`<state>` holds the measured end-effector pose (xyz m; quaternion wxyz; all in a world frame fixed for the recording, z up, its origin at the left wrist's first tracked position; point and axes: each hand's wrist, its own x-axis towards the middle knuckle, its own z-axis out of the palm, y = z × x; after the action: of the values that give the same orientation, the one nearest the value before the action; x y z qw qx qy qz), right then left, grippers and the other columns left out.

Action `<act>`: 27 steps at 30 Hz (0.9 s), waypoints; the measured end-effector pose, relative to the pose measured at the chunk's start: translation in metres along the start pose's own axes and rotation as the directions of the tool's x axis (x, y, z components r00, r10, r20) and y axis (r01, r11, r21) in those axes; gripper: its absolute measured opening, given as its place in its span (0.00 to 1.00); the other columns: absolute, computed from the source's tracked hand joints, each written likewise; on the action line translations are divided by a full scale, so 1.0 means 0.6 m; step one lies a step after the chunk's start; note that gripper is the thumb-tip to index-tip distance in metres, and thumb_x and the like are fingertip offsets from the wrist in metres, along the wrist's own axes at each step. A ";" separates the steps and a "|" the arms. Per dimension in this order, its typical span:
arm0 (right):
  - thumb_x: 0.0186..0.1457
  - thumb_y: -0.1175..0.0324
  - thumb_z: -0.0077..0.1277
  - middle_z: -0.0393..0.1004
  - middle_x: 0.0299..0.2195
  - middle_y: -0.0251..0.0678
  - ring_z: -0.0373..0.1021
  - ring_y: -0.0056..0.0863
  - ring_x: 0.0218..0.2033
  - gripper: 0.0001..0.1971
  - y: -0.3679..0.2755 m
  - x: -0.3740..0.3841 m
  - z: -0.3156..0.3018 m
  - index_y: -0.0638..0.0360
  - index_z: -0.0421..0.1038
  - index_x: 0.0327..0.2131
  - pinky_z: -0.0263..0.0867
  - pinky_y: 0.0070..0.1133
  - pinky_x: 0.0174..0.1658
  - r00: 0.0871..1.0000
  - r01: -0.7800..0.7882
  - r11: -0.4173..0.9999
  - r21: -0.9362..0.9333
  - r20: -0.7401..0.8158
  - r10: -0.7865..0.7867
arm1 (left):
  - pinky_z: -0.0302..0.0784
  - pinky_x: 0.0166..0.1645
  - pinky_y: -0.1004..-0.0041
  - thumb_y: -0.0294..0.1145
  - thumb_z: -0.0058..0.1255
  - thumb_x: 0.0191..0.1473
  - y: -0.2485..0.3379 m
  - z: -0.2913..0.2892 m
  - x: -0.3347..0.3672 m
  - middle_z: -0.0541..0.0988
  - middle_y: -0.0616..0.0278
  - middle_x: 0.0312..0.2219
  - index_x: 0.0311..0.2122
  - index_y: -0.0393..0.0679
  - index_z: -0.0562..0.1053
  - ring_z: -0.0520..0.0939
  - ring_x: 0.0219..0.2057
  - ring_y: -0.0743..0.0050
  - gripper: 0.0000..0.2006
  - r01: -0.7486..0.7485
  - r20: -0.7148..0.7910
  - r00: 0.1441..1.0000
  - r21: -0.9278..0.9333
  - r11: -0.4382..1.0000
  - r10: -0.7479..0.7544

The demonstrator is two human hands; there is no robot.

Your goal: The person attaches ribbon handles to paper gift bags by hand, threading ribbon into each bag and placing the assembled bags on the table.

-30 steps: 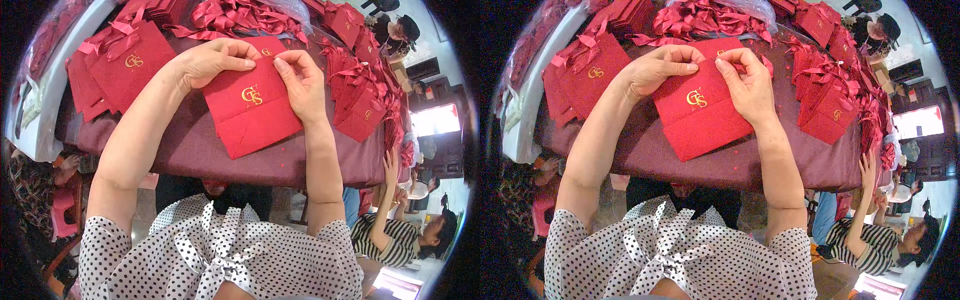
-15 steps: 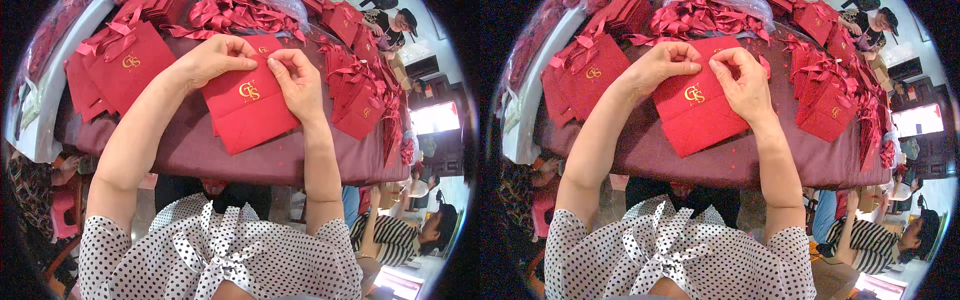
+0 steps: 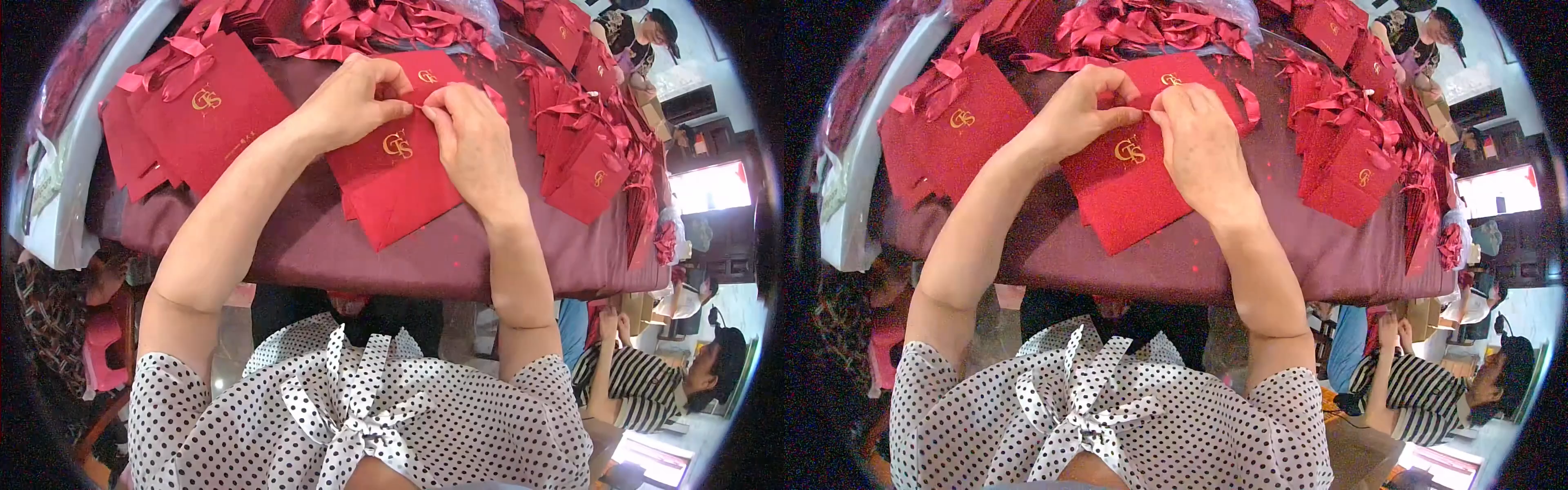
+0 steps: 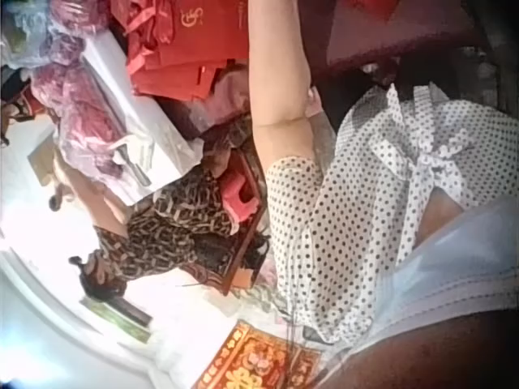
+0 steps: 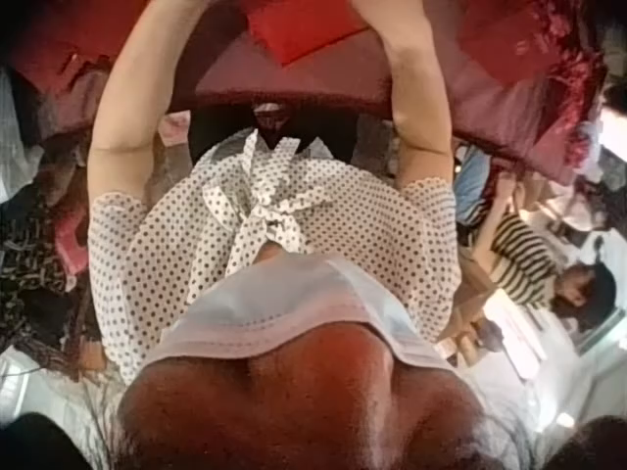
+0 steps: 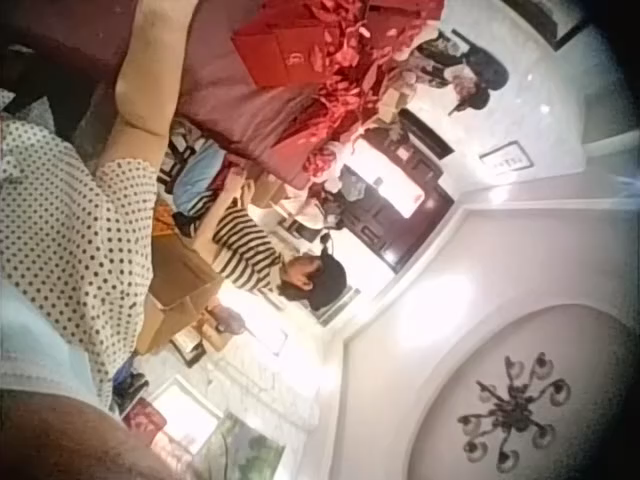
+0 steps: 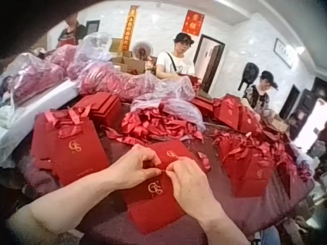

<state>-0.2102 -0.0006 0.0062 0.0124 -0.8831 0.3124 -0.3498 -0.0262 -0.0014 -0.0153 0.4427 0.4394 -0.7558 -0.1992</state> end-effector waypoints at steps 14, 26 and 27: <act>0.50 0.74 0.49 0.72 0.24 0.44 0.70 0.44 0.30 0.05 0.003 -0.003 0.009 0.65 0.65 0.28 0.65 0.34 0.33 0.987 -0.159 0.976 0.148 0.037 0.155 | 0.68 0.34 0.77 0.25 0.56 0.46 0.002 0.006 -0.004 0.74 0.66 0.23 0.30 0.36 0.70 0.72 0.28 0.81 0.08 0.247 0.130 0.963 -0.083 0.965 -0.235; 0.50 0.74 0.48 0.71 0.26 0.44 0.68 0.43 0.31 0.03 0.001 -0.007 0.018 0.63 0.65 0.28 0.64 0.33 0.35 0.998 -0.066 0.998 0.011 0.019 0.065 | 0.72 0.35 0.68 0.28 0.56 0.44 0.009 0.011 -0.006 0.77 0.53 0.24 0.30 0.32 0.72 0.77 0.28 0.65 0.10 0.211 0.080 0.975 -0.036 0.977 -0.207; 0.50 0.75 0.48 0.71 0.26 0.45 0.68 0.43 0.31 0.03 -0.001 -0.007 0.019 0.63 0.65 0.28 0.64 0.33 0.35 0.999 -0.049 0.998 -0.033 0.013 0.050 | 0.71 0.38 0.66 0.27 0.55 0.44 0.011 0.016 -0.010 0.77 0.52 0.24 0.29 0.33 0.72 0.76 0.32 0.61 0.09 0.133 0.000 0.991 0.080 0.988 -0.134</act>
<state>-0.2051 0.0001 -0.0051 0.0088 -0.8775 0.3398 -0.3383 -0.0360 0.0063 -0.0184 0.4084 0.5058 -0.7332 -0.1994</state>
